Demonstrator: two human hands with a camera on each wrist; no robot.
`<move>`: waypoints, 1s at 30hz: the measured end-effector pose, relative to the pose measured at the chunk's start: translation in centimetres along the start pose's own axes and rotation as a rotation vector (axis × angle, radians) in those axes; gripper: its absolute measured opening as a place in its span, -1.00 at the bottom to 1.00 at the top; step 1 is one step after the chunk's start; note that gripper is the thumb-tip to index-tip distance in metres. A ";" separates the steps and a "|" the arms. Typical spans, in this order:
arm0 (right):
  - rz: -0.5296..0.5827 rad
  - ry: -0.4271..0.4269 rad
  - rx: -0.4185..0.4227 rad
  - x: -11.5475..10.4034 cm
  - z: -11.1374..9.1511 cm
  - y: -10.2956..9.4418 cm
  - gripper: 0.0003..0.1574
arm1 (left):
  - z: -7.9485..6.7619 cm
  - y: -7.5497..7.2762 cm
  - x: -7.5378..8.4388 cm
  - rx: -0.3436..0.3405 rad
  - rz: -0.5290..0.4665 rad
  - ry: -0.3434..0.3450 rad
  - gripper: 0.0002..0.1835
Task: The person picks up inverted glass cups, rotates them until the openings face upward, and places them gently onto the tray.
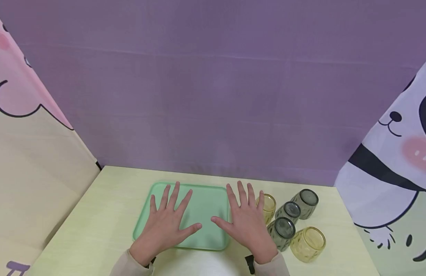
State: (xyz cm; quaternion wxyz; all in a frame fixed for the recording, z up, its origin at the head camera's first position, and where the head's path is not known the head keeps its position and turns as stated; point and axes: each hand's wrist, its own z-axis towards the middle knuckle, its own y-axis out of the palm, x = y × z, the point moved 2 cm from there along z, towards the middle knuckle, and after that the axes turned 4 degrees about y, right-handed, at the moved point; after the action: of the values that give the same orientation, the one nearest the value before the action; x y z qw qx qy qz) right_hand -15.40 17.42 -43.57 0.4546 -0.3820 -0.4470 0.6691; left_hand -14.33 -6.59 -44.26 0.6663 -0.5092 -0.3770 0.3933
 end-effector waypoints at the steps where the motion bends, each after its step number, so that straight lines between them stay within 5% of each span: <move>1: -0.001 0.000 0.001 0.0 0.0 0.0 0.24 | 0.0 0.0 0.0 0.002 -0.005 0.002 0.05; 30: 0.002 0.028 0.000 1.7 -1.4 -1.9 0.15 | -0.2 -0.6 0.1 0.067 -0.051 0.026 -0.07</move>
State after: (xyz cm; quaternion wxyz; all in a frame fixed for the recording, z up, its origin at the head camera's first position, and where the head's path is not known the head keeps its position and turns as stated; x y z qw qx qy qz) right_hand -14.11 19.73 -42.34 0.4601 -0.3916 -0.4403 0.6641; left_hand -13.99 -6.65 -43.71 0.6974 -0.4820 -0.3678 0.3822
